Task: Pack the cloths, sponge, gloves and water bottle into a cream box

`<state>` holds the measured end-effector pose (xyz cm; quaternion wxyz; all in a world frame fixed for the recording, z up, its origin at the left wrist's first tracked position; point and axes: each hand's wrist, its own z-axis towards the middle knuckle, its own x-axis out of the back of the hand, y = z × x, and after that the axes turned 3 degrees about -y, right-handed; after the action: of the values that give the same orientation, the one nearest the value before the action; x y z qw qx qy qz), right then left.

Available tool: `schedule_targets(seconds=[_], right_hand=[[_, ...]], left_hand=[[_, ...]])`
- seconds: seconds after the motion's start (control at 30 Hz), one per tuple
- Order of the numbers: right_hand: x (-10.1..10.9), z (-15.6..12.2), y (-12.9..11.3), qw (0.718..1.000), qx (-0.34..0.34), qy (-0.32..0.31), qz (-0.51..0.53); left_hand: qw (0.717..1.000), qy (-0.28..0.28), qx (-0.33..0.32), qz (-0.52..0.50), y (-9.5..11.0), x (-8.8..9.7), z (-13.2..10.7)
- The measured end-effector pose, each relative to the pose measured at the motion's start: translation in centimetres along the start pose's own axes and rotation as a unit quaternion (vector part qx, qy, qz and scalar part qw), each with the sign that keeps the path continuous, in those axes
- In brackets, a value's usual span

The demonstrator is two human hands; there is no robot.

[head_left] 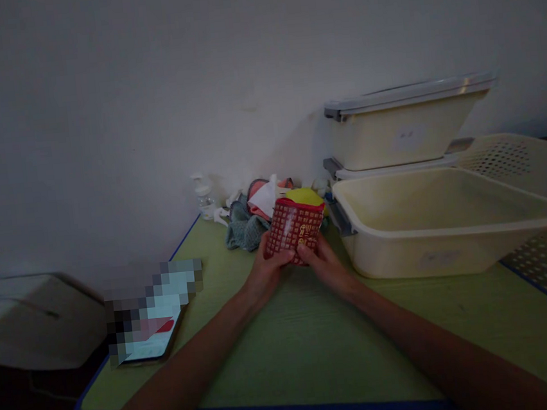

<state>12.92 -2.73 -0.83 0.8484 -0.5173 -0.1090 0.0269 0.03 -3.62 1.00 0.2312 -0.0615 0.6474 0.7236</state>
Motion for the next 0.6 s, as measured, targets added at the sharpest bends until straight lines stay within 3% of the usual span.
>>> schedule_targets(seconds=[0.13, 0.3, 0.37, 0.5, 0.6], right_hand=[[0.0, 0.0, 0.1, 1.000, -0.002, 0.015, -0.013], [-0.1, -0.1, 0.0, 0.999, 0.003, 0.020, -0.039], [-0.1, -0.1, -0.2, 0.998, 0.004, 0.022, -0.051], [-0.2, -0.4, -0.9, 0.997, 0.000, 0.011, -0.080], [-0.3, -0.7, -1.5, 0.988, 0.021, -0.043, -0.149]], left_hand=[[0.989, 0.039, -0.053, 0.133, -0.8, 0.2, -0.1], [0.935, 0.084, -0.171, 0.300, -1.0, 0.4, -0.5], [0.937, 0.068, -0.171, 0.298, -0.8, 0.3, -0.6], [0.967, 0.020, -0.120, 0.223, -0.6, 0.1, -0.4], [0.982, 0.042, -0.072, 0.170, -0.8, 0.1, -0.2]])
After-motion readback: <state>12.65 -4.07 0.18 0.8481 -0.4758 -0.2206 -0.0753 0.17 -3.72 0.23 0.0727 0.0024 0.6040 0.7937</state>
